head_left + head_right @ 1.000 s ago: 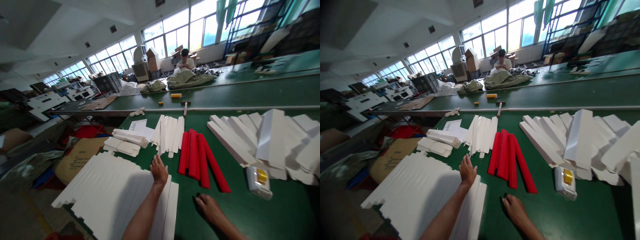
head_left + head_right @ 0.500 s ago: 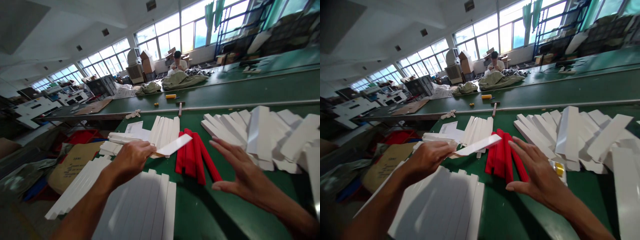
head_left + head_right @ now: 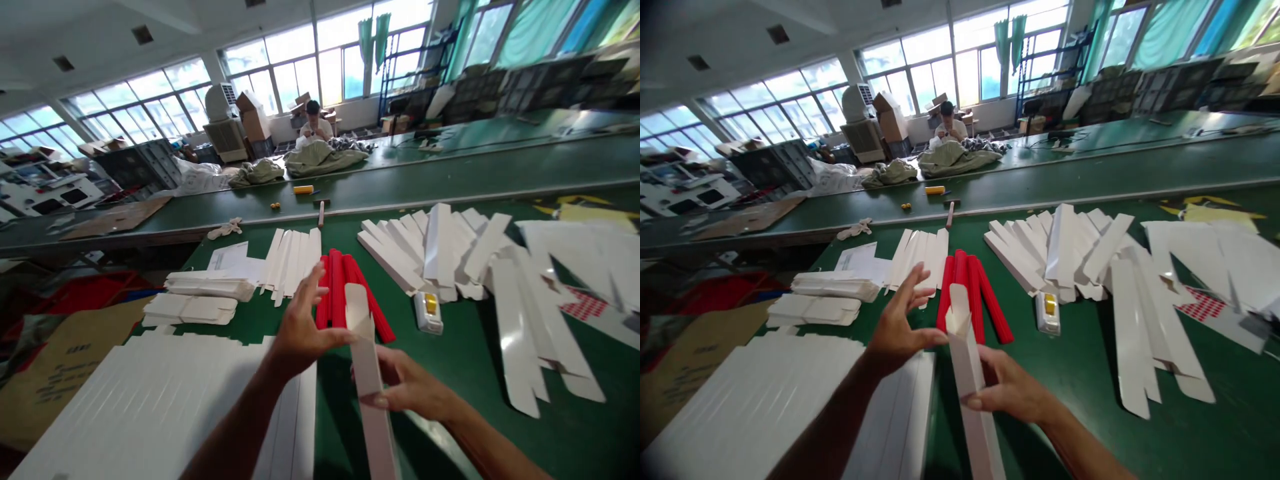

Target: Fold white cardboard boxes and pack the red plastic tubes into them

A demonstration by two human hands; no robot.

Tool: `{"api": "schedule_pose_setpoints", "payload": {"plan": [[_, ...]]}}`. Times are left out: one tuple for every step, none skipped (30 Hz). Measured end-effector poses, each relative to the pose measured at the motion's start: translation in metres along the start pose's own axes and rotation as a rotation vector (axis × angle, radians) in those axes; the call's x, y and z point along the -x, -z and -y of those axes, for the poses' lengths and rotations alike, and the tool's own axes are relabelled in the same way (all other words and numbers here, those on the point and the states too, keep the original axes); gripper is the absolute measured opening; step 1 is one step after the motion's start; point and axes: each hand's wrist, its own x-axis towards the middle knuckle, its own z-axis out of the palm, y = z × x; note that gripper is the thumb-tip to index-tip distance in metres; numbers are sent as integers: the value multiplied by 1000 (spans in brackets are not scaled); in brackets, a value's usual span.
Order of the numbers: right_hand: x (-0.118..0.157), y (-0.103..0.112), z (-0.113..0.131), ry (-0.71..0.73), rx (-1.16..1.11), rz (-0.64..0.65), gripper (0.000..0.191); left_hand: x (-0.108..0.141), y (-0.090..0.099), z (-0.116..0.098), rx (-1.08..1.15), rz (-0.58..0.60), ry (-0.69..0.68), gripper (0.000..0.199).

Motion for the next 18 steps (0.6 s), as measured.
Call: {"api": "schedule_pose_setpoints", "payload": {"plan": [[-2,2,-3,11,-27,-28,56,8,-15,11,120,-71,115,107],[-5,4,-6,22,-28,-45,54,15,-30,20,245,-65,205,117],[-8,7,-9,31,-13,-51,52,22,-44,27,346,-34,283,116],[-11,11,-11,35,8,-38,50,27,-55,32,424,-37,366,109],[-16,15,-14,32,24,-2,49,31,-63,35,487,-35,427,101],[-21,22,-16,19,35,55,51,32,-67,37,525,-52,472,94],[-27,31,-19,-4,52,99,54,32,-69,39,537,-88,499,89],[-35,42,-21,-39,100,79,57,30,-67,41,521,-135,507,87],[-45,54,-23,-80,181,-12,60,28,-63,43,475,-196,502,86],[-57,69,-25,-124,284,-161,59,25,-59,45,406,-262,496,85],[-70,84,-27,-169,393,-341,56,23,-55,49,327,-328,492,85],[-84,99,-29,-214,493,-513,50,21,-52,52,249,-386,491,84],[-97,112,-31,-260,574,-641,45,20,-51,55,186,-430,493,84],[-110,125,-34,-306,630,-708,44,19,-51,58,142,-460,493,83],[-122,135,-38,-350,661,-732,45,19,-53,61,116,-482,491,81],[-131,143,-41,-396,686,-748,43,19,-56,62,102,-499,483,79],[-138,149,-44,-437,701,-756,39,19,-58,62,94,-511,467,78],[-142,153,-46,-468,708,-754,33,18,-61,61,88,-515,440,77]]}}
